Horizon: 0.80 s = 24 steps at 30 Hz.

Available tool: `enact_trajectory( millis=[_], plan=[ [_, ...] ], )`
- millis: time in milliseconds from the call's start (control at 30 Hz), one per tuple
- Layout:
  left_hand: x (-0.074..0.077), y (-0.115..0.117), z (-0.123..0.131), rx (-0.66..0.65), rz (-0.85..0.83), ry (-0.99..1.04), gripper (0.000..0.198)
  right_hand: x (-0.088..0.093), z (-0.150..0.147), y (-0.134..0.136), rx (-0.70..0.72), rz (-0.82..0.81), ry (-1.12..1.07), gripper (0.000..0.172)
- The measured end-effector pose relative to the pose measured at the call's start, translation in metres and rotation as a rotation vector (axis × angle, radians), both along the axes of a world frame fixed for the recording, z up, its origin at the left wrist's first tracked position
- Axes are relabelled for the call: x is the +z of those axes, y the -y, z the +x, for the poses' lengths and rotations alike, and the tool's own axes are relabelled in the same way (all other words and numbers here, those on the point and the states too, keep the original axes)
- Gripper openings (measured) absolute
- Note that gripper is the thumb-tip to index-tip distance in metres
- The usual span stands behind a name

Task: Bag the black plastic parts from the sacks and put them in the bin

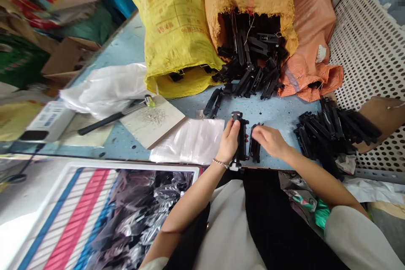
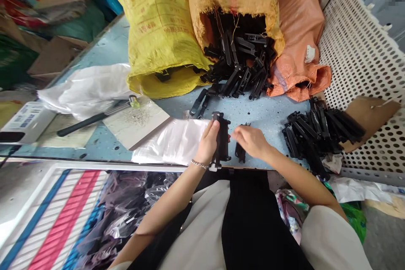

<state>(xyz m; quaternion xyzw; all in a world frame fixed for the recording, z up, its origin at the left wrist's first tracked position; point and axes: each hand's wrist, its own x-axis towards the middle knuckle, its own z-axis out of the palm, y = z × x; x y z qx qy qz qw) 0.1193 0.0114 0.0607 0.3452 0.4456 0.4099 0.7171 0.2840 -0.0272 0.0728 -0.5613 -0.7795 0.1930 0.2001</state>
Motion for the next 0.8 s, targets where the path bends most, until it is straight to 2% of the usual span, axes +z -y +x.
enact_trajectory(
  millis=[67,133,167,233,300,333,367,433,467,500,533,600,700,800],
  plan=[
    [0.0,-0.005,-0.001,-0.022,-0.011,-0.01,0.046,-0.007,-0.007,0.02,0.145,0.125,0.113,0.038],
    [-0.001,-0.009,0.0,-0.037,0.009,0.002,0.048,-0.017,-0.015,0.036,0.214,0.191,0.177,0.035],
    [-0.004,-0.011,0.001,-0.028,0.021,0.011,0.051,-0.022,-0.017,0.041,0.199,0.167,0.171,0.034],
    [-0.016,-0.015,0.003,0.013,0.046,0.012,0.056,-0.027,-0.016,0.038,0.15,0.009,0.091,0.034],
    [-0.035,-0.018,0.006,0.045,0.087,-0.067,0.048,-0.027,-0.003,0.014,0.071,-0.186,-0.025,0.037],
    [-0.046,-0.018,0.008,0.042,0.116,-0.146,0.041,-0.026,0.007,-0.005,0.006,-0.249,-0.074,0.039],
    [-0.057,-0.017,0.011,0.031,0.155,-0.244,0.034,-0.025,0.019,-0.028,-0.133,-0.24,-0.108,0.04],
    [-0.076,-0.012,0.018,-0.003,0.252,-0.435,0.026,-0.026,0.045,-0.08,-0.552,-0.048,-0.1,0.031],
    [-0.084,-0.008,0.023,-0.013,0.303,-0.498,0.026,-0.029,0.057,-0.105,-0.711,0.04,-0.102,0.028],
    [-0.091,-0.004,0.027,-0.012,0.353,-0.534,0.031,-0.032,0.069,-0.128,-0.83,0.082,-0.12,0.034],
    [-0.096,-0.001,0.031,-0.002,0.402,-0.554,0.038,-0.037,0.079,-0.147,-0.914,0.073,-0.167,0.044],
    [-0.103,0.003,0.033,0.01,0.479,-0.563,0.054,-0.046,0.094,-0.171,-0.969,0.014,-0.314,0.057],
    [-0.101,0.0,0.027,-0.021,0.567,-0.533,0.059,-0.056,0.105,-0.166,-0.92,-0.026,-0.447,0.046],
    [-0.086,-0.011,0.024,-0.032,0.583,-0.406,0.051,-0.06,0.099,-0.12,-0.899,0.038,-0.439,0.038]
  ],
)
